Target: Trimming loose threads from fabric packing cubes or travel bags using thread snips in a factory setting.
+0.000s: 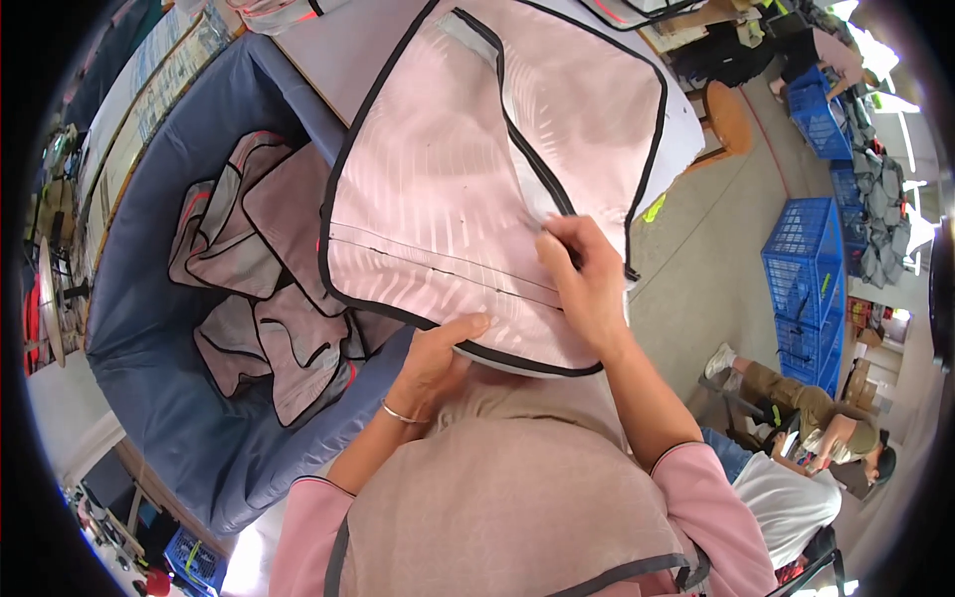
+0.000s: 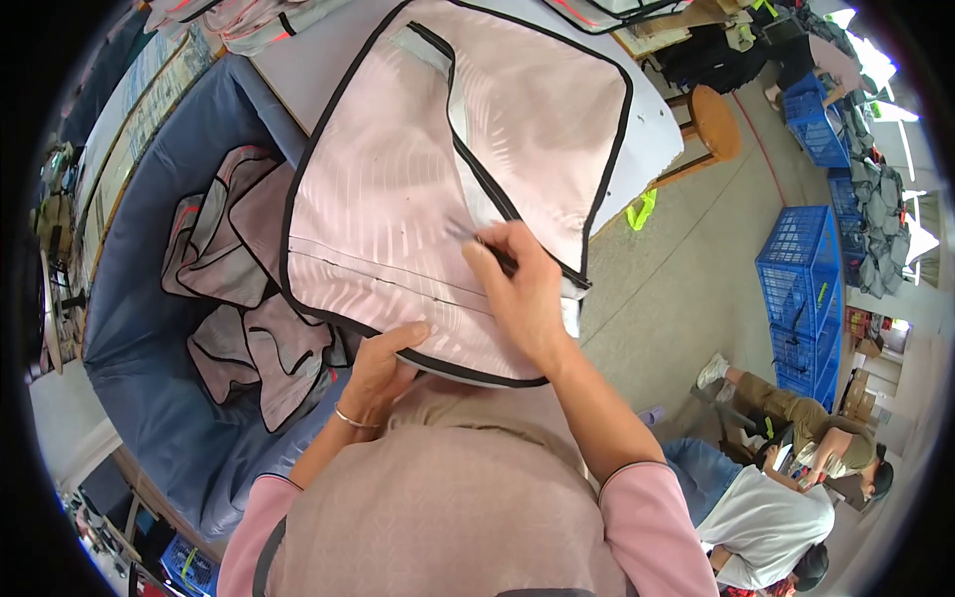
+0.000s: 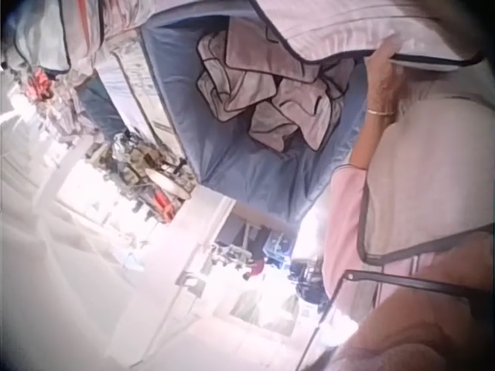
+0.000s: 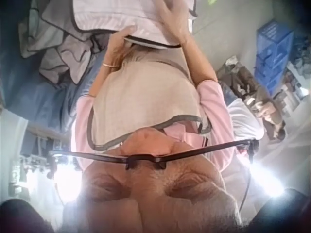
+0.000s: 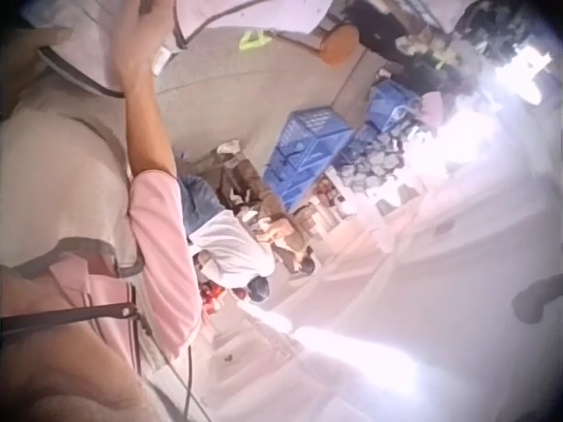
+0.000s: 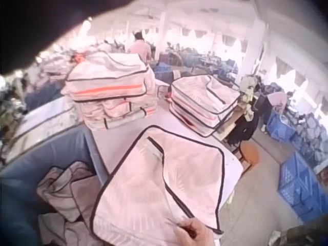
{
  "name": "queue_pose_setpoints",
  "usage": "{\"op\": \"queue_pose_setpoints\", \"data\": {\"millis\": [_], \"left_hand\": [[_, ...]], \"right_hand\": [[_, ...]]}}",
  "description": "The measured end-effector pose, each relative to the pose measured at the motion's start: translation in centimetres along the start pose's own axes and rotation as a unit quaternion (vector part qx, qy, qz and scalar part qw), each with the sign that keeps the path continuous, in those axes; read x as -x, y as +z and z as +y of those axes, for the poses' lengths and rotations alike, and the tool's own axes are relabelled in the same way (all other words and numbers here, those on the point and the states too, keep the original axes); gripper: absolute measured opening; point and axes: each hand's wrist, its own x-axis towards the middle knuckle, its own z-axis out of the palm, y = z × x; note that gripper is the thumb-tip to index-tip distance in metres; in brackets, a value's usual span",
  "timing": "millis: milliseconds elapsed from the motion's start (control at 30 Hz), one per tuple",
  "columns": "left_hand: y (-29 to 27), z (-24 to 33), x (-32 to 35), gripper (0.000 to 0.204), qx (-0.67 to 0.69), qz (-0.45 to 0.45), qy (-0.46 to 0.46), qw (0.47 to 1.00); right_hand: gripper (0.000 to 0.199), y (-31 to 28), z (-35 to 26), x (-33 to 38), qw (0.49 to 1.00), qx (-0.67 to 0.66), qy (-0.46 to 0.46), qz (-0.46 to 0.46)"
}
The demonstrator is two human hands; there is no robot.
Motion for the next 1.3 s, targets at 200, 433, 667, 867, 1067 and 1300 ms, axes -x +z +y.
{"op": "queue_pose_setpoints", "data": {"millis": [200, 433, 667, 867, 1067, 1300], "left_hand": [[3.0, 0.0, 0.1, 0.032, 0.076, -0.044, 0.022, 0.996], [3.9, -0.1, -0.1, 0.028, 0.094, -0.076, 0.031, 0.992], [4.8, 0.0, 0.2, 0.022, 0.093, -0.079, 0.052, 0.991], [5.5, -0.1, 0.2, 0.014, 0.091, -0.059, 0.065, 0.992], [5.7, 0.0, 0.1, 0.019, 0.099, -0.060, 0.072, 0.991], [5.6, -0.1, -0.6, 0.032, 0.104, -0.059, 0.071, 0.990]], "right_hand": [[0.024, -3.0, -2.6, 3.1, 0.938, 0.264, -0.225, 0.001], [0.021, -3.5, -2.5, 3.3, 0.887, 0.363, -0.285, 0.009], [0.020, -3.4, -2.2, 3.4, 0.876, 0.381, -0.295, 0.029], [0.018, -3.3, -2.4, 3.7, 0.844, 0.443, -0.298, 0.054], [0.018, -3.3, -1.7, 3.7, 0.878, 0.393, -0.268, 0.059], [0.018, -3.5, -1.3, 3.7, 0.926, 0.307, -0.204, 0.076]]}}
